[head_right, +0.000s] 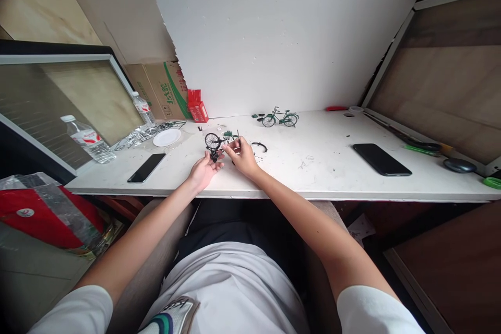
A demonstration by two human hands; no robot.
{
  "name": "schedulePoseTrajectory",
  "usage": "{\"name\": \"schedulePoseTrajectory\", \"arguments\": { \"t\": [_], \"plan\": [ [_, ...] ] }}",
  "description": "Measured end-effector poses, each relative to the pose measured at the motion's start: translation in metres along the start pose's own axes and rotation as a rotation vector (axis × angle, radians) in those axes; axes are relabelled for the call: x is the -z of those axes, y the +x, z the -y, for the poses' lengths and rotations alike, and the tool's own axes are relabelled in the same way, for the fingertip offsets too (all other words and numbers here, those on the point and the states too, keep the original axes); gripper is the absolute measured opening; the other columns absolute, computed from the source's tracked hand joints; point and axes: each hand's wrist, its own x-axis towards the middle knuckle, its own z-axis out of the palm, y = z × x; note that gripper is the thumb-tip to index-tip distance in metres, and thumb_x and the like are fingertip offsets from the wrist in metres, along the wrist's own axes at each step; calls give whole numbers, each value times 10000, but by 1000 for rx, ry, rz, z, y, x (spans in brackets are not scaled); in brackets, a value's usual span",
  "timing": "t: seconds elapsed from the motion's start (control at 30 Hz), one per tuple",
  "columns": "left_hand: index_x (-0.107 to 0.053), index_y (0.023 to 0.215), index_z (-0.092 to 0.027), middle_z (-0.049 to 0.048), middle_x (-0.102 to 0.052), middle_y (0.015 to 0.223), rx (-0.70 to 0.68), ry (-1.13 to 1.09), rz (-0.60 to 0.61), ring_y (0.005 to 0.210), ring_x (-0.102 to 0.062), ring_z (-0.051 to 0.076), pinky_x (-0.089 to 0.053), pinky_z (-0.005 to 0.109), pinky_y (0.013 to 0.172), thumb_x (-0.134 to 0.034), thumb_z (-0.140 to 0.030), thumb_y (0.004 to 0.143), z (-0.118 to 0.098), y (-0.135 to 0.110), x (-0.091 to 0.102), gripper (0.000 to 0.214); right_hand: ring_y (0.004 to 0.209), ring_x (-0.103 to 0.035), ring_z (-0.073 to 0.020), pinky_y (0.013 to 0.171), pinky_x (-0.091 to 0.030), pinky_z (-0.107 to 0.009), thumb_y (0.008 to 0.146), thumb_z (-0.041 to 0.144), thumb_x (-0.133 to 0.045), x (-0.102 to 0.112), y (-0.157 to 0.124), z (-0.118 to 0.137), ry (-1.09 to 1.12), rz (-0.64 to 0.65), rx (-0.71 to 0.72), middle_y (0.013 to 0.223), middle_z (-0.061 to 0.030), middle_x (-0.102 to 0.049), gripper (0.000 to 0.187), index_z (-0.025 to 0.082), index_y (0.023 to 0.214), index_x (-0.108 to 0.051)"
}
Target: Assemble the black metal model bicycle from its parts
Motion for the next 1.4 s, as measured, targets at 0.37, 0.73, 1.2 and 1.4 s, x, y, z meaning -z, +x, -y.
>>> {"name": "schedulePoseTrajectory", "arguments": {
  "t": [0.37, 0.73, 1.2, 1.4],
  "plan": [
    [-710, 1063, -171, 65, -699, 981, -146, 452, -181, 484, -458, 45, -314, 231, 455, -749, -599, 902, -12, 4, 18, 459, 701, -519, -173, 684, -473, -341, 957, 632, -647, 4, -5, 12, -151, 2, 20, 763, 15, -561, 503, 278, 844, -309],
    [-807, 1128, -187, 70, -737, 938, -250, 579, 63, 498, -442, 54, -314, 233, 442, -893, -468, 774, -24, -17, 3, 460, 839, -575, -209, 722, -471, -346, 958, 630, -656, 3, -6, 3, -257, 111, 98, 871, -31, -619, 471, 268, 853, -374],
    [-702, 1168, -146, 57, -721, 945, -199, 515, -45, 526, -558, 69, -438, 232, 491, -941, -438, 706, -19, -7, 11, 597, 725, -576, -215, 674, -383, -326, 1109, 598, -320, 5, -13, 14, -476, 160, 56, 826, -29, -644, 401, 248, 986, -474],
    [-718, 1136, -138, 76, -731, 980, -170, 471, -63, 510, -507, 44, -372, 225, 484, -900, -491, 756, -20, -5, 12, 550, 748, -576, -222, 690, -402, -335, 1145, 494, -217, 0, -12, 8, -574, 160, 37, 883, -57, -646, 441, 236, 1038, -559]
  ]
}}
